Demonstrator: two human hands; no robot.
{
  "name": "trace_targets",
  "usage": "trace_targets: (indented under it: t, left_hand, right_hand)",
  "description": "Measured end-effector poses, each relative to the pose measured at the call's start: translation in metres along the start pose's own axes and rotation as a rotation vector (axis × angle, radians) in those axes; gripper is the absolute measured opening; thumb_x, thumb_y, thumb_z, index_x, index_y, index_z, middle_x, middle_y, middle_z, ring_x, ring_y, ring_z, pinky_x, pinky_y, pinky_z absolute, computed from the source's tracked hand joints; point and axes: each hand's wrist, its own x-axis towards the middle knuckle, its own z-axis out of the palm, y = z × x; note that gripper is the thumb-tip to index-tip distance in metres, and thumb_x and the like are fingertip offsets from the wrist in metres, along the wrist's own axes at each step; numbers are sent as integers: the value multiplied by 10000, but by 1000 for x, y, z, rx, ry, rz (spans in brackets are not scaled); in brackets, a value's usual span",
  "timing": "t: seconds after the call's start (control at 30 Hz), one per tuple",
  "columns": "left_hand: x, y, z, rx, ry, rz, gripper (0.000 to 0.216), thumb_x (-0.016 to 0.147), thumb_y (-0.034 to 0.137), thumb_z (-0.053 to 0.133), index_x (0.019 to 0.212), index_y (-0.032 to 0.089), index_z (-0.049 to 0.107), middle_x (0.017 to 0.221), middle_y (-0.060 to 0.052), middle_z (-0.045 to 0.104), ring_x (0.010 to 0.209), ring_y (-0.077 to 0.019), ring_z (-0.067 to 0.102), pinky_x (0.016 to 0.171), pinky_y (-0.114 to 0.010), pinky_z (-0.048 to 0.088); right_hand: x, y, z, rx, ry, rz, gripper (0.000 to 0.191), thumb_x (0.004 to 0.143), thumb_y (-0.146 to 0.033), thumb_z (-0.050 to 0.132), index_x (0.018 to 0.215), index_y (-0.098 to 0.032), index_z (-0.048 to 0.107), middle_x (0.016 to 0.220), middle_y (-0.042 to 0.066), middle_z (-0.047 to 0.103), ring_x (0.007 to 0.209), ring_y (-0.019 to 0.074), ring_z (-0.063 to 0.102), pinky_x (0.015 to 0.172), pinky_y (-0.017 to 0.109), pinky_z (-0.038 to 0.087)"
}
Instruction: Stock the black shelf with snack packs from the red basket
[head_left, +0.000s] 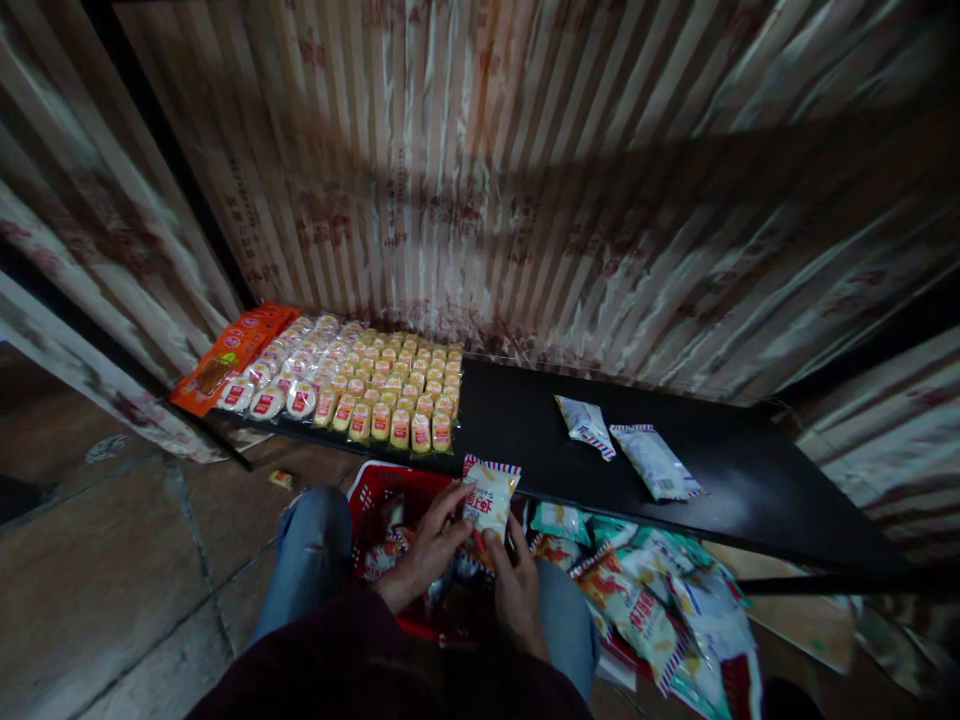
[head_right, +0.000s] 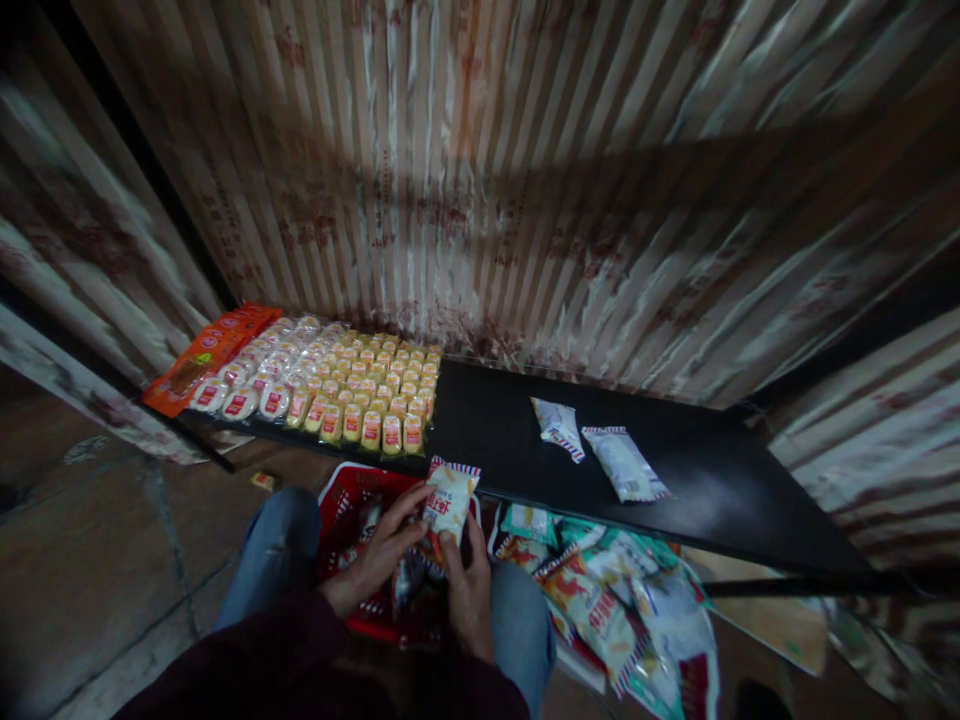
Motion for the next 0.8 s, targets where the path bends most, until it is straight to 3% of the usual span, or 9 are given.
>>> trace_targets:
  t: [0.13,0.33,0.5,0.8]
  left_hand:
    - [22,6,8,141,14,59,524,800,275,565,1317,197,552,1504,-92,379,1398,-244,328,1155,-397,277]
    - [71,14,24,317,53,106,542,786,159,513,1326,199,542,1557,-77,277,1403,-230,323,1143,-369,314]
    - [111,20,30,374,120,146,503,809,189,510,1309,191,563,1549,-81,295,1414,-248,299,1178,-392,249]
    - [156,17,36,433,179,133,461,828,220,503,1281,202,587,1536,-65,327,1396,-273,323,1182,-407,231]
  right_hand:
    - [23,-6,-2,33,17,7,489,798,-500,608,1277,-420,544,1364,6,568,1253,274,533,1017,468,441]
    - [71,-30,10,61,70,12,743,803,-554,551,1468,-322,315,1402,39,532,1227,267,553,978,416,479]
    - [114,-40,21,22,59,-34,828,761,-592,587,1464,-233,338,1382,78,550,1204,265,559,981,387,471]
    - [166,-28,29,-16,115,-27,880,722,-630,597,1439,-167,383,1270,132,628,1108,284,610,943,405,486]
